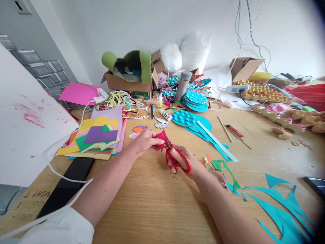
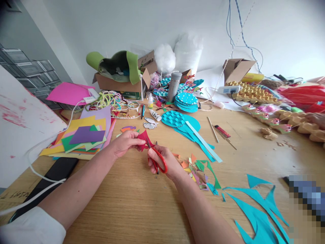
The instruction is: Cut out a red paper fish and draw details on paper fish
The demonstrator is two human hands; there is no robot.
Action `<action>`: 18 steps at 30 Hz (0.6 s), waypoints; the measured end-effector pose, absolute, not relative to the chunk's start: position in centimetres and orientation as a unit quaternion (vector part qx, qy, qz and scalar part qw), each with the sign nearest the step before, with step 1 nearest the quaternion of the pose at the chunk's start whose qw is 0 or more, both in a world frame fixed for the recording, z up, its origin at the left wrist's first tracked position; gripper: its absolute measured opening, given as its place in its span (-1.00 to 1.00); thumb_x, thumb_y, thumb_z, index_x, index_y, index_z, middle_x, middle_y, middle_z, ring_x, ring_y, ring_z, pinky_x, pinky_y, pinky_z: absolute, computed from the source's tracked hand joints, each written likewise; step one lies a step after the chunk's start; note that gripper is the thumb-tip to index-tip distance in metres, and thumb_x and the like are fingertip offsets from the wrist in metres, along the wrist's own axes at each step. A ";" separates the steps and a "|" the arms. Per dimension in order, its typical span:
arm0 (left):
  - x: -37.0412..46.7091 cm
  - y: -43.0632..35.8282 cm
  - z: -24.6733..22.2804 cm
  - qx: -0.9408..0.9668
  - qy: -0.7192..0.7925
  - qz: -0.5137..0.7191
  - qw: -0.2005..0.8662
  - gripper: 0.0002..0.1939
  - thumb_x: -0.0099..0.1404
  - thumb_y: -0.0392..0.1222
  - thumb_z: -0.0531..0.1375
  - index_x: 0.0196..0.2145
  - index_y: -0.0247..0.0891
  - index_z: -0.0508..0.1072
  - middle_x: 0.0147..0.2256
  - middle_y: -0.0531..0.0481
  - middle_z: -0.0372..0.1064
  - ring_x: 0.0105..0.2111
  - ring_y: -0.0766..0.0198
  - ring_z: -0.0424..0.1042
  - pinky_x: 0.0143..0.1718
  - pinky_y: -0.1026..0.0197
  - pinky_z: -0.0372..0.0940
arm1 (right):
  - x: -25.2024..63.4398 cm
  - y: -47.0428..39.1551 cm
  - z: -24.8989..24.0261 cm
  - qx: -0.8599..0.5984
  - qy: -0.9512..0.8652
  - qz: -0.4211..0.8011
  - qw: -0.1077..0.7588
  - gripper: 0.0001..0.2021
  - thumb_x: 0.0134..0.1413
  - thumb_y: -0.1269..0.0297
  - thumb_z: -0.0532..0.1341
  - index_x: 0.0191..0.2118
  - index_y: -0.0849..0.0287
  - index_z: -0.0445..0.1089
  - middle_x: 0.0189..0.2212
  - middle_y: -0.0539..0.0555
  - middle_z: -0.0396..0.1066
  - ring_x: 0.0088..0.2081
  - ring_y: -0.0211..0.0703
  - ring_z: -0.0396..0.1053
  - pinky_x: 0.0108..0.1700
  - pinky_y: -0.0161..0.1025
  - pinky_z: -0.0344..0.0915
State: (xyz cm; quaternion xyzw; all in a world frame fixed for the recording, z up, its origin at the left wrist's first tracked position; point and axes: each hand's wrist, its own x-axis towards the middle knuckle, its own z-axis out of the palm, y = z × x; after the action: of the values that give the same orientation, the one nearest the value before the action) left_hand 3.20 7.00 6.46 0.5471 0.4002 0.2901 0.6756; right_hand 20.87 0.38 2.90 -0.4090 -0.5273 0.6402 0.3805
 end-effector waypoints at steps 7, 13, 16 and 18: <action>3.2 7.1 6.3 0.561 0.399 0.288 0.666 -0.79 -0.06 -0.15 0.33 -0.52 -0.38 0.48 -0.59 0.00 0.38 -0.59 0.38 0.30 -0.46 0.26 0.19 | 20.8 0.3 3.1 -0.423 -0.526 0.636 0.376 -0.51 0.00 -0.22 0.21 -0.46 0.19 0.25 -0.60 -0.02 0.34 -0.67 -0.32 0.27 -0.63 -0.36 0.18; 3.2 7.1 6.2 0.560 0.396 0.291 0.667 -0.79 -0.06 -0.16 0.34 -0.53 -0.38 0.48 -0.58 -0.01 0.39 -0.58 0.37 0.31 -0.46 0.26 0.20 | 20.8 0.3 3.1 -0.419 -0.535 0.629 0.377 -0.51 0.01 -0.21 0.21 -0.47 0.18 0.24 -0.61 -0.02 0.33 -0.68 -0.33 0.24 -0.65 -0.36 0.14; 3.1 7.1 6.2 0.559 0.394 0.290 0.669 -0.79 -0.06 -0.16 0.34 -0.53 -0.38 0.48 -0.58 -0.02 0.39 -0.58 0.36 0.31 -0.46 0.25 0.20 | 20.8 0.3 3.0 -0.416 -0.537 0.629 0.378 -0.51 0.01 -0.21 0.21 -0.47 0.18 0.24 -0.61 -0.02 0.33 -0.69 -0.33 0.24 -0.65 -0.36 0.13; 3.1 7.1 6.2 0.559 0.394 0.289 0.670 -0.79 -0.06 -0.16 0.34 -0.53 -0.38 0.48 -0.58 -0.02 0.39 -0.58 0.36 0.31 -0.45 0.25 0.20 | 20.9 0.3 2.9 -0.414 -0.534 0.632 0.380 -0.52 0.01 -0.21 0.21 -0.47 0.18 0.24 -0.61 -0.03 0.32 -0.69 -0.34 0.24 -0.65 -0.37 0.13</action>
State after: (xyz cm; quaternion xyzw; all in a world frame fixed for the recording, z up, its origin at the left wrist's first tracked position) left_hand 3.07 7.13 6.20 0.5587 0.3936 0.2889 0.6704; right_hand 20.85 0.32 2.95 -0.4142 -0.5340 0.6317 0.3799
